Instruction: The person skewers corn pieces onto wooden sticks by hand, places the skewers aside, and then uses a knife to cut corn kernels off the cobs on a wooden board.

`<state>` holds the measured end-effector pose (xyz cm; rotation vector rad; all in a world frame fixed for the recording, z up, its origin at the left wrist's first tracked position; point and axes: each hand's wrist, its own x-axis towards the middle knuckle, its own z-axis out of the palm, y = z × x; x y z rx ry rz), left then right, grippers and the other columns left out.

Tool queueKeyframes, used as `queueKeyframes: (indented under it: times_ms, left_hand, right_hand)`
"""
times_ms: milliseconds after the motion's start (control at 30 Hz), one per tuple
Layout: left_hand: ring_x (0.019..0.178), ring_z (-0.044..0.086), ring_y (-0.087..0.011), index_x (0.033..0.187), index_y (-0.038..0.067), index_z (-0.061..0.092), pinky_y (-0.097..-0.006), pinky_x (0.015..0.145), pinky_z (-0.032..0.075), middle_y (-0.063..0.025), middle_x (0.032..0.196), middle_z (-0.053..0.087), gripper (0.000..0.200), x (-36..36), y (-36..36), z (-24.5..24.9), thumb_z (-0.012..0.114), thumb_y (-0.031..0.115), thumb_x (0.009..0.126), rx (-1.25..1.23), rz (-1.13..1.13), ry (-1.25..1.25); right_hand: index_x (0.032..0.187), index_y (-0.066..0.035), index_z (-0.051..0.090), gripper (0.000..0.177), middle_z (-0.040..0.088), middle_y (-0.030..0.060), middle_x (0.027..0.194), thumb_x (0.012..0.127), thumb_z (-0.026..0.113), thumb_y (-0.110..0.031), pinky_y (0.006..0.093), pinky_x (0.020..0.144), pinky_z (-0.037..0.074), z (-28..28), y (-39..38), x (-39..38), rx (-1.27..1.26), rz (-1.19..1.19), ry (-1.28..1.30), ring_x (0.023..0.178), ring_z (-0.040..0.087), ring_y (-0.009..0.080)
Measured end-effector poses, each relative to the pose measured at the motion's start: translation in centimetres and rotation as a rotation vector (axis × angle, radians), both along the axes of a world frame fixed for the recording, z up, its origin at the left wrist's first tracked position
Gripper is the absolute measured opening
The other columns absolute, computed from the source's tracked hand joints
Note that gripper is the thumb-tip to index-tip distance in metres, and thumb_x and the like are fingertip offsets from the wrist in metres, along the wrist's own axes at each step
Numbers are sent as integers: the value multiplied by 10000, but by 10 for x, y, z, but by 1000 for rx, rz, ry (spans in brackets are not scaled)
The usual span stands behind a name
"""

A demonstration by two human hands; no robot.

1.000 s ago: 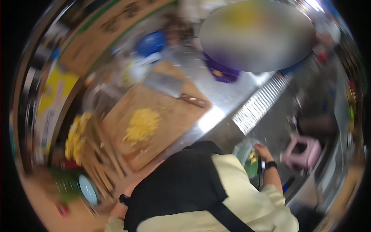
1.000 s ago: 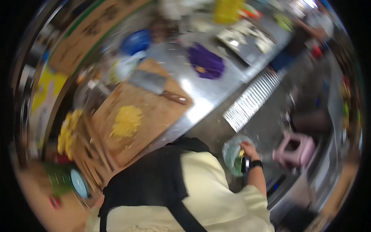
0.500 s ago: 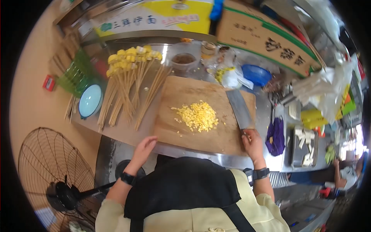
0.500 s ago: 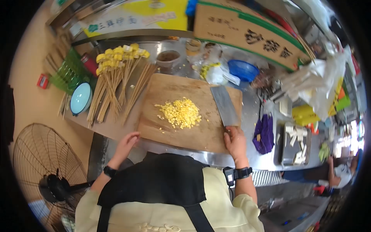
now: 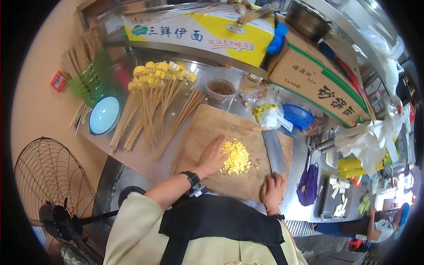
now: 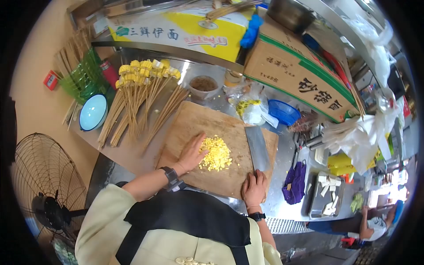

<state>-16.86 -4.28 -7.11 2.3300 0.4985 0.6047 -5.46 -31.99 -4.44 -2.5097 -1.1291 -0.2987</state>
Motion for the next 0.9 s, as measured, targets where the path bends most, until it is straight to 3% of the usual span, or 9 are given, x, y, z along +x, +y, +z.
queueKeyframes:
  times_ms: [167,267,367,467,600,667,800,833,900]
  left_hand:
    - [1260,409,-341,1286,24,461,-396,1052,328,-191,1345,456,416,-26,7,17,513,199,912,-223,10,-167]
    - [1253,423,-330,1240,33,512,-388,1039,345,-178,1328,480,366,-74,18,23,520,155,895,-334,89,-95]
    - [1261,413,-346,1210,28,536,-408,1046,335,-182,1319,485,349,-128,10,24,532,138,879,-183,249,-124]
    - [1273,397,-366,1267,43,502,-431,1059,318,-189,1322,479,423,-181,-10,-16,556,130,856,32,383,99]
    - [1280,384,-381,1368,79,408,-439,1069,308,-202,1328,470,592,-213,-24,-34,604,129,811,93,307,129]
    - [1278,388,-380,1361,91,424,-442,1066,312,-206,1322,476,580,-211,-24,-26,608,138,813,7,308,97]
    - [1251,444,-333,1339,115,468,-402,1051,339,-191,1300,511,545,-221,-12,-9,627,174,821,-153,254,59]
    - [1239,460,-306,1329,102,478,-382,1046,344,-178,1295,521,520,-226,-5,-19,621,185,836,-331,301,-21]
    - [1215,493,-251,1310,76,498,-343,1035,355,-151,1287,543,476,-239,-3,-47,609,206,866,-681,395,-195]
  right_hand:
    - [980,-34,592,219,522,176,1192,773,595,-105,468,981,375,-7,4,-1,17,-47,-64,1136,457,389]
    - [976,-35,592,217,528,171,1185,774,592,-114,475,960,383,-9,6,-4,42,-98,-85,1133,461,383]
    - [977,-36,593,216,529,170,1188,778,592,-119,475,951,385,-15,2,-4,64,-118,-100,1130,464,378]
    - [979,-40,595,213,523,173,1202,783,591,-123,480,955,379,-20,3,-4,77,-99,-97,1126,465,382]
    - [1005,-45,594,217,521,178,1215,798,571,-103,466,980,366,-12,-1,-7,52,-35,-93,1156,450,390]
    - [1021,-56,593,230,547,170,1189,792,570,-59,445,963,394,0,-3,-19,60,37,-137,1149,476,375]
    - [1021,-59,591,242,573,166,1144,784,570,-14,423,866,468,6,11,-75,131,407,315,1018,568,355]
    - [1020,-57,591,244,579,167,1129,783,569,-2,414,834,488,10,19,-94,96,524,510,973,590,351]
    - [1060,-56,572,275,573,171,1125,786,575,-23,408,816,496,3,35,-125,-127,797,662,952,594,357]
